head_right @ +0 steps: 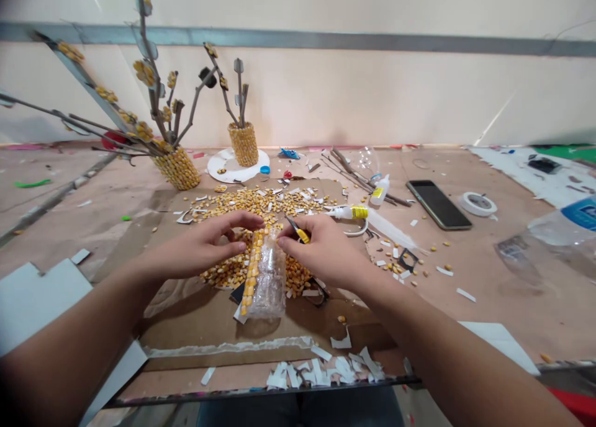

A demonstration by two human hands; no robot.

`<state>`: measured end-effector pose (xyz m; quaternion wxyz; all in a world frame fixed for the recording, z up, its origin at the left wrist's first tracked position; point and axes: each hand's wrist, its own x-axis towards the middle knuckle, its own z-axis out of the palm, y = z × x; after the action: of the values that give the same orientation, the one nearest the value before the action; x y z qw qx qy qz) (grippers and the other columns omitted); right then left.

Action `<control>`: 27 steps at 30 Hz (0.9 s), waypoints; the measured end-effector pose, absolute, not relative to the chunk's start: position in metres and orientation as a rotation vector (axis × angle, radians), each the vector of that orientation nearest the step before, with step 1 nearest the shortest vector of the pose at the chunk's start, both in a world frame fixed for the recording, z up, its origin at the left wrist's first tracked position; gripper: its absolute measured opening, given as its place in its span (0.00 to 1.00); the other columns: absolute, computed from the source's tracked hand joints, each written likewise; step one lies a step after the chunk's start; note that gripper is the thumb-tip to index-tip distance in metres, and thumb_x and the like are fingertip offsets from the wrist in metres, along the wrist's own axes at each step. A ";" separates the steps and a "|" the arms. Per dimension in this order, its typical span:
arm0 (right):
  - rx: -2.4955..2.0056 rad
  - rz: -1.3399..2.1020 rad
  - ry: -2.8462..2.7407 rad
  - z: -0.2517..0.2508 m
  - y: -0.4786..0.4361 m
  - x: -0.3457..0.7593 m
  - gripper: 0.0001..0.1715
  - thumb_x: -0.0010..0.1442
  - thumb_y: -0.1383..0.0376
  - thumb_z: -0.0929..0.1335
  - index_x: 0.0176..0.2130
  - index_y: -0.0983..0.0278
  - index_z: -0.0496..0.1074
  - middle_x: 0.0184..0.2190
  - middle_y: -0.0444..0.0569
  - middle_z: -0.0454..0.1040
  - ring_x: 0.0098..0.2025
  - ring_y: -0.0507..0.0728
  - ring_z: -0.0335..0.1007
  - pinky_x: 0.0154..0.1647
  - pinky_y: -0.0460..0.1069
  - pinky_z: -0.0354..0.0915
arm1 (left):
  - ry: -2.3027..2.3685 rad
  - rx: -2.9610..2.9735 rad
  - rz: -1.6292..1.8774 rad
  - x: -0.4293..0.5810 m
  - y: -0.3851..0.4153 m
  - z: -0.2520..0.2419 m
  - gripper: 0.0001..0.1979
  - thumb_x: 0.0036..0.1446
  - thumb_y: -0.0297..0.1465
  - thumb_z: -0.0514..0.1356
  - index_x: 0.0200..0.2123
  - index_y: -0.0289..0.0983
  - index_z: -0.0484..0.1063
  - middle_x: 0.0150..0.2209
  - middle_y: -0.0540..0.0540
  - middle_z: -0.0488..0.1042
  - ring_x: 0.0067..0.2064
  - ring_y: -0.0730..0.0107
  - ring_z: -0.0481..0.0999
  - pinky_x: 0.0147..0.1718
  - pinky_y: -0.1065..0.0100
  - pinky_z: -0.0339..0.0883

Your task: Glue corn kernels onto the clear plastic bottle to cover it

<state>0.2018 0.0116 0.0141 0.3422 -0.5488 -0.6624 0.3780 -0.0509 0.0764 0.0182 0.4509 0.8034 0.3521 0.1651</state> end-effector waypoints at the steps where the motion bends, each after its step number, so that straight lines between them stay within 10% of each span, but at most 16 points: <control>1: -1.434 1.026 -1.693 0.013 0.013 0.200 0.09 0.59 0.60 0.73 0.33 0.63 0.82 0.32 0.49 0.83 0.35 0.58 0.75 0.39 0.53 0.67 | 0.864 1.987 0.401 -0.050 0.077 0.016 0.18 0.63 0.31 0.65 0.57 0.41 0.77 0.57 0.41 0.80 0.55 0.56 0.80 0.50 0.58 0.73; 9: -1.472 1.246 -1.517 0.012 0.018 0.196 0.11 0.55 0.59 0.76 0.32 0.65 0.79 0.19 0.38 0.67 0.21 0.50 0.58 0.26 0.48 0.58 | 0.802 1.931 0.430 -0.043 0.080 0.004 0.12 0.62 0.31 0.66 0.49 0.38 0.79 0.45 0.43 0.84 0.44 0.60 0.82 0.46 0.60 0.75; 27: -1.445 1.506 -1.206 0.005 0.030 0.192 0.28 0.42 0.54 0.84 0.33 0.63 0.71 0.20 0.35 0.67 0.19 0.45 0.55 0.17 0.43 0.51 | 0.853 1.958 0.383 -0.040 0.080 0.006 0.19 0.62 0.29 0.64 0.56 0.39 0.82 0.52 0.42 0.86 0.48 0.59 0.83 0.53 0.54 0.77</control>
<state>0.1915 0.0296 0.0052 0.3574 -0.5597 -0.4674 0.5836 -0.0398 0.0804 0.0057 0.4671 0.7979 0.3476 0.1559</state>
